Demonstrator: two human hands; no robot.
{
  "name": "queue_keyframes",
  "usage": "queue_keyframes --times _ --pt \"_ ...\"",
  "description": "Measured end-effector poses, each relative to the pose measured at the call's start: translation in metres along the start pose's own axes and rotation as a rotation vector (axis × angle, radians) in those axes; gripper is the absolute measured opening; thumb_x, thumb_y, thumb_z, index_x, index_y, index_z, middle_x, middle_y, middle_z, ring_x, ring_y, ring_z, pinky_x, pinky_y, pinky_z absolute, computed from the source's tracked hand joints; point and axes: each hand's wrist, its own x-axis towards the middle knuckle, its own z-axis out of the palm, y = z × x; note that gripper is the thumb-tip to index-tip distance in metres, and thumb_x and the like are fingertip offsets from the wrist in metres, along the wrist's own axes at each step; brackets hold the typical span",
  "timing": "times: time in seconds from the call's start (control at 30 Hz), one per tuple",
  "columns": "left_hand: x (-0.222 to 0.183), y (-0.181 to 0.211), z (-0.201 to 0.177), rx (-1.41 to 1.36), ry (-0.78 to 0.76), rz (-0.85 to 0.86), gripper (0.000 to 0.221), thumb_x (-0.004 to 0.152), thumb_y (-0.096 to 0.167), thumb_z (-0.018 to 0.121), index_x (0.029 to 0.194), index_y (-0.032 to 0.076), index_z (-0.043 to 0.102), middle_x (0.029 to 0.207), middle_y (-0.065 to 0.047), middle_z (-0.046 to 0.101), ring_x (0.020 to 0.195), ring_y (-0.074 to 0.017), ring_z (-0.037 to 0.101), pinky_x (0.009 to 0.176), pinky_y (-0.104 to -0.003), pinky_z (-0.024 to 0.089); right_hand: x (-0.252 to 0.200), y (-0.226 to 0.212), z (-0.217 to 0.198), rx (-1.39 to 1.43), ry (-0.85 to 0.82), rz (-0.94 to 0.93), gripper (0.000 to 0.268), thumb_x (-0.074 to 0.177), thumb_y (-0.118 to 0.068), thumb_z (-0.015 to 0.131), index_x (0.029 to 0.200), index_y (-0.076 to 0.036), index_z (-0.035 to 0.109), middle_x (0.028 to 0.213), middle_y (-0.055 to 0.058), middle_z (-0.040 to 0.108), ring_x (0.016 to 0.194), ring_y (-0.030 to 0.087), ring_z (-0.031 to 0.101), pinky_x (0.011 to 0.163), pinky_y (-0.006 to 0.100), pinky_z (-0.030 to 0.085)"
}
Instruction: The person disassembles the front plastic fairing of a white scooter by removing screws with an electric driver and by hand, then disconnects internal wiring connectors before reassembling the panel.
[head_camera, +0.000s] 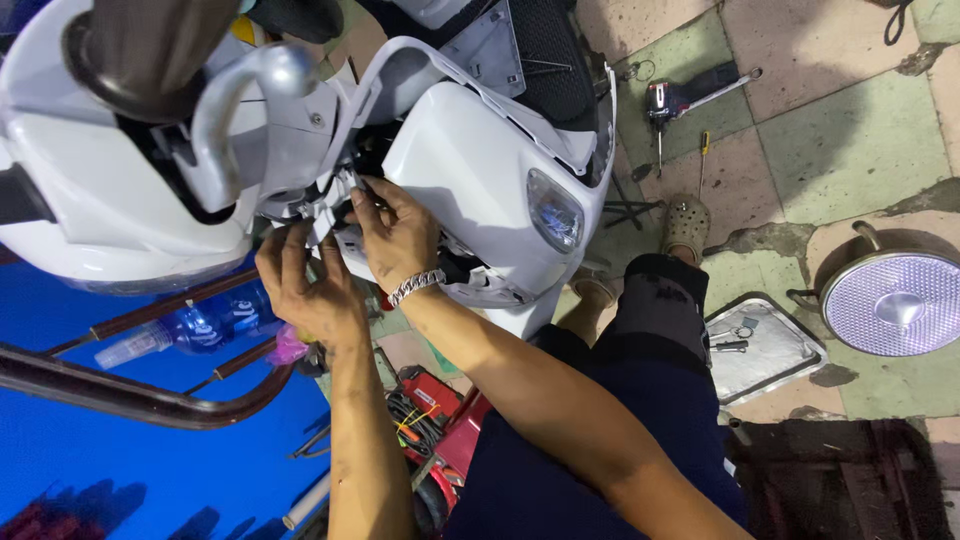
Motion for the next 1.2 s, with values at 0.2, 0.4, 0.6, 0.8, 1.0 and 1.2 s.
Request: queue_keyframes --times 0.2,0.4,0.6,0.8,1.0,1.2 --pt "0.003 -0.007 -0.003 -0.041 -0.042 0.043 0.03 0.088 0.0 0.079 0.117 0.004 0.073 0.123 -0.014 0.065 0.113 -0.0336 0.066 0.095 -0.041 0.055 -0.006 -0.002 0.008 0.118 0.071 -0.048 0.03 0.098 -0.02 0.067 0.12 0.001 0.068 0.087 0.003 0.074 0.068 0.009 0.071 0.056 0.023 0.056" --pt "0.005 -0.006 -0.005 -0.082 -0.053 0.049 0.028 0.091 -0.002 0.077 0.117 0.004 0.071 0.121 -0.014 0.064 0.113 -0.0332 0.065 0.096 -0.042 0.054 -0.004 -0.002 0.01 0.055 0.089 -0.08 0.029 0.099 -0.02 0.068 0.118 0.001 0.072 0.079 0.003 0.074 0.067 0.007 0.07 0.059 0.022 0.058" --pt "0.005 -0.005 -0.004 -0.069 -0.045 0.068 0.027 0.092 0.0 0.077 0.119 0.005 0.072 0.12 -0.014 0.062 0.112 -0.0329 0.065 0.095 -0.042 0.054 -0.002 -0.004 0.01 0.056 0.07 -0.03 0.029 0.1 -0.022 0.067 0.118 -0.001 0.073 0.08 0.002 0.074 0.066 0.006 0.069 0.058 0.022 0.058" --pt "0.001 -0.012 -0.001 -0.056 -0.036 0.094 0.029 0.093 0.002 0.077 0.122 0.005 0.072 0.12 -0.014 0.061 0.113 -0.0337 0.064 0.095 -0.043 0.053 0.003 -0.004 0.012 -0.007 0.107 -0.121 0.027 0.099 -0.02 0.069 0.118 -0.002 0.075 0.085 0.005 0.078 0.067 0.007 0.072 0.06 0.021 0.058" --pt "-0.001 -0.016 0.001 -0.085 -0.023 0.072 0.033 0.09 0.001 0.076 0.123 0.006 0.072 0.119 -0.015 0.061 0.108 -0.0334 0.065 0.09 -0.042 0.055 0.006 0.001 0.015 -0.011 0.101 -0.111 0.027 0.098 -0.017 0.07 0.12 -0.002 0.075 0.087 0.007 0.078 0.067 0.01 0.072 0.058 0.022 0.059" --pt "0.011 -0.026 0.001 -0.034 0.02 0.082 0.028 0.092 0.002 0.078 0.119 0.01 0.074 0.116 -0.009 0.067 0.108 -0.0317 0.068 0.09 -0.044 0.056 0.016 0.023 0.026 0.172 0.098 -0.068 0.034 0.097 -0.017 0.07 0.124 0.004 0.068 0.098 0.009 0.077 0.07 0.015 0.075 0.057 0.024 0.058"
